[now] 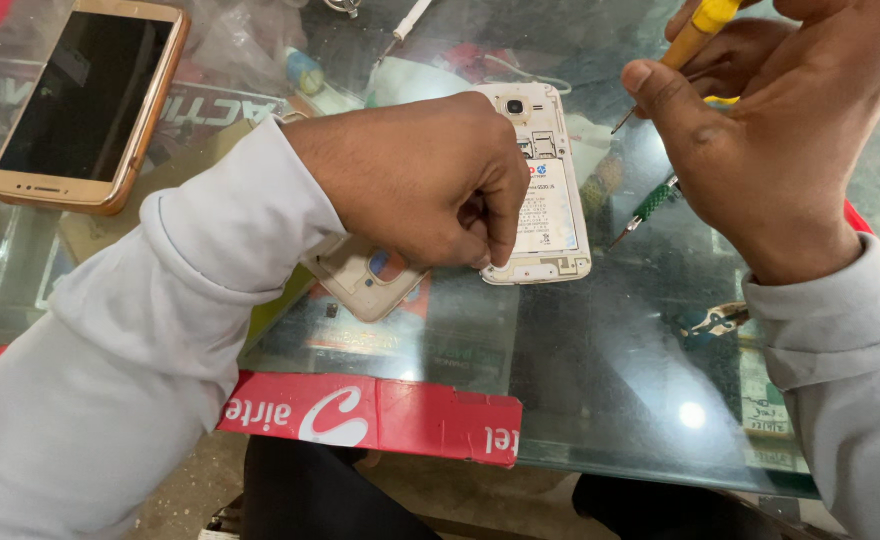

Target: The person uses a yellow-handled screwdriver to repeatedly loosen and tighten screws on the back of a white smartphone with the battery exposed. The phone remains on the glass table throughout, and the back cover is set aside.

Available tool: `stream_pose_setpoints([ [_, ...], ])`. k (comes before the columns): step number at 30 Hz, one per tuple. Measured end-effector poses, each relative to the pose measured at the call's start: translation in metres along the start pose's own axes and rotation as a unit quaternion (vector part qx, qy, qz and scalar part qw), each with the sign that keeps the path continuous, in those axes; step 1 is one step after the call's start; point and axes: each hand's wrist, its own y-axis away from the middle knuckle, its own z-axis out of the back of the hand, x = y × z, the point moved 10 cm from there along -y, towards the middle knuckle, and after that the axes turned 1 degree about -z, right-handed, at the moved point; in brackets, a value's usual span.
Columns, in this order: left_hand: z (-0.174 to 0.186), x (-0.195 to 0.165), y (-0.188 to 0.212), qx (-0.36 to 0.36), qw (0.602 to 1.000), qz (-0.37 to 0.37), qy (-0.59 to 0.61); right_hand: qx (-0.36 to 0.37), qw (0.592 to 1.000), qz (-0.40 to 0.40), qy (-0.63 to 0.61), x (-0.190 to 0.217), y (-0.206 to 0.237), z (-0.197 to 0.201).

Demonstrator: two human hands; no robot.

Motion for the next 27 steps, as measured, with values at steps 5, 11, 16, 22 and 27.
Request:
stream_pose_setpoints([
  [5, 0.014, -0.003, 0.007, -0.019, 0.999, -0.004, 0.026, 0.010, 1.000, 0.001, 0.010, 0.003, -0.001, -0.001],
  [11, 0.048, -0.027, 0.021, -0.134, 0.980, -0.146, 0.016, 0.018, 1.000, -0.010, 0.019, 0.007, -0.007, -0.001],
  [16, 0.039, -0.019, 0.013, -0.124, 0.985, -0.117, -0.016, 0.015, 1.000, 0.013, 0.023, 0.009, -0.008, 0.000],
  [22, 0.019, -0.006, 0.000, -0.079, 0.996, -0.040, -0.031, 0.015, 1.000, 0.013, 0.010, 0.006, -0.006, 0.000],
  [27, 0.012, -0.012, -0.002, -0.066, 0.996, -0.047, -0.040, 0.021, 1.000, 0.000, 0.014, 0.004, -0.006, 0.000],
])
